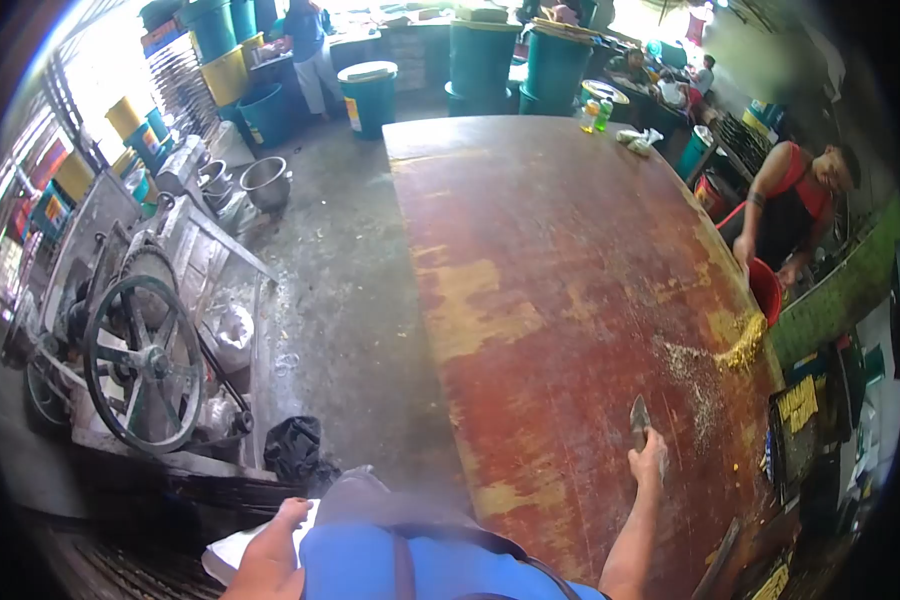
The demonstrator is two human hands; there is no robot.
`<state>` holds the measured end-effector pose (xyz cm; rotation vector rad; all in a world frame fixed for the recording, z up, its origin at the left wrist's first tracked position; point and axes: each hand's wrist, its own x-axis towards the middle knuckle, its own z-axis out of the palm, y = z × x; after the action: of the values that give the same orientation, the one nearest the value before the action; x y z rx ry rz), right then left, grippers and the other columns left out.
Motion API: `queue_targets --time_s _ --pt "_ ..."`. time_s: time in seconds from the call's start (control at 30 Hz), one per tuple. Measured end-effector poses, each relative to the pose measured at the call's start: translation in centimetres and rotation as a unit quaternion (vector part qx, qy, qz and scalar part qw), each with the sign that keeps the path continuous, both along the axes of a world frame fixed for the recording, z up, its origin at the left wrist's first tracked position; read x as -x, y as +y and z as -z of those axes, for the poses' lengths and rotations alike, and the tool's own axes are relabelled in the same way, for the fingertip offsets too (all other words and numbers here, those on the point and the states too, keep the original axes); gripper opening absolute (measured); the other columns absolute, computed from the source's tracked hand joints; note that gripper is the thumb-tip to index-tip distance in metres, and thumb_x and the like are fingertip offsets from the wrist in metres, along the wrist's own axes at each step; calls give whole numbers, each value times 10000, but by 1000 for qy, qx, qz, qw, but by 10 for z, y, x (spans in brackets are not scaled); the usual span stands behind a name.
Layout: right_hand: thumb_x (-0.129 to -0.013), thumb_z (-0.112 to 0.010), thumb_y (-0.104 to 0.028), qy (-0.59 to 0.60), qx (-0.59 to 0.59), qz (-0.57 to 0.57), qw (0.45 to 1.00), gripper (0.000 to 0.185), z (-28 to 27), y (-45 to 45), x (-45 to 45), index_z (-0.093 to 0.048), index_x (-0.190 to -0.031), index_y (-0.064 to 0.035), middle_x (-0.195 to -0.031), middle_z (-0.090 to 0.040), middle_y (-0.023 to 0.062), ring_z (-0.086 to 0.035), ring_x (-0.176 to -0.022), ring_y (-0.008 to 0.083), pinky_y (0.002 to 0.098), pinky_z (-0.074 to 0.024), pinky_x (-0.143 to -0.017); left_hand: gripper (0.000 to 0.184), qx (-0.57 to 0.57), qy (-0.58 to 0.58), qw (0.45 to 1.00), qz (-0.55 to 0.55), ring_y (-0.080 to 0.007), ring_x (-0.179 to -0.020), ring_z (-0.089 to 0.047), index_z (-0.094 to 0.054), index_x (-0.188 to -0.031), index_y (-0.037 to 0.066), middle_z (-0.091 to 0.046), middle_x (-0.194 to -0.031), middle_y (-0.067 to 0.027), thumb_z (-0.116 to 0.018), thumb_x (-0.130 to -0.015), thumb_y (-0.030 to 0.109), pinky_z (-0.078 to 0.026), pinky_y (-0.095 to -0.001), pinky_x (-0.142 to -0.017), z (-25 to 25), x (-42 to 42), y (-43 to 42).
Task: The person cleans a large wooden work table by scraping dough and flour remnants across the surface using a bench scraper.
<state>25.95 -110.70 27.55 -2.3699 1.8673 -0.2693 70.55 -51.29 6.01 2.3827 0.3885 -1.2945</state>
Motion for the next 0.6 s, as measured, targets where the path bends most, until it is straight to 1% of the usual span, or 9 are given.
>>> queue_targets --time_s 0.03,0.1,0.17,0.2,0.3,0.4,0.47,0.53,0.6 --pt "-745 -585 23 -7 -69 16 997 402 -7 9 -11 -515 -1137 -35 -1144 -566 187 -527 -1098 346 469 -425 -897 355 9 7 1000 -1 -196 -686 -617 -652 -1101 71 -654 -820 -78 -660 -828 298 -523 -430 -615 0 -4 -2" --pt "-728 -621 28 -77 10 0 997 372 -15 19 -37 -548 -1091 -11 -1038 -606 185 -588 -994 319 430 -463 -842 350 30 10 999 -12 -191 -680 -609 -650 -1095 74 -649 -798 -66 -657 -828 301 -517 -412 -603 7 -23 -13" --pt "-734 -628 36 -198 -27 23 980 271 -31 32 -67 -601 -998 -18 -873 -641 160 -640 -835 280 394 -496 -752 377 42 -5 999 25 -206 -742 -626 -652 -1104 70 -665 -840 -79 -656 -820 318 -517 -394 -663 32 -59 -23" --pt "-737 -644 19 -243 16 -9 970 153 -34 43 -89 -622 -887 -2 -744 -648 130 -650 -710 250 365 -502 -664 404 48 -21 997 63 -220 -805 -642 -654 -1113 65 -681 -882 -93 -655 -812 334 -516 -377 -722 48 -80 -28" --pt "-831 -602 -21 -289 -34 -2 957 61 -30 68 -147 -581 -883 2 -700 -615 79 -603 -636 195 332 -494 -625 468 80 -60 992 82 -255 -948 -657 -643 -1158 64 -693 -1016 -123 -656 -804 369 -499 -373 -846 93 -142 -49" --pt "-896 -573 -118 -380 -25 61 922 133 -12 79 -179 -575 -846 5 -670 -588 92 -576 -590 186 340 -466 -570 474 164 -77 979 89 -225 -890 -659 -637 -1159 55 -684 -1015 -133 -654 -810 375 -517 -347 -810 97 -204 -98" --pt "-936 -536 -193 -264 194 13 945 239 -33 93 -211 -563 -815 11 -645 -554 119 -552 -556 196 348 -435 -539 462 183 -35 977 102 -193 -836 -654 -631 -1164 48 -676 -1019 -125 -658 -814 347 -530 -324 -734 100 -238 -120" --pt "-933 -541 -217 -187 118 97 970 272 -60 102 -242 -558 -797 19 -636 -529 152 -543 -563 210 356 -426 -546 440 225 -27 972 53 -166 -787 -640 -615 -1178 42 -670 -1008 -94 -652 -828 305 -525 -310 -648 87 -270 -154" --pt "-908 -574 -166 -196 101 91 971 175 -63 98 -264 -576 -862 4 -641 -558 119 -536 -574 216 334 -446 -578 431 323 -24 946 11 -139 -727 -604 -574 -1224 62 -640 -932 -41 -625 -854 277 -477 -284 -579 44 -290 -193"
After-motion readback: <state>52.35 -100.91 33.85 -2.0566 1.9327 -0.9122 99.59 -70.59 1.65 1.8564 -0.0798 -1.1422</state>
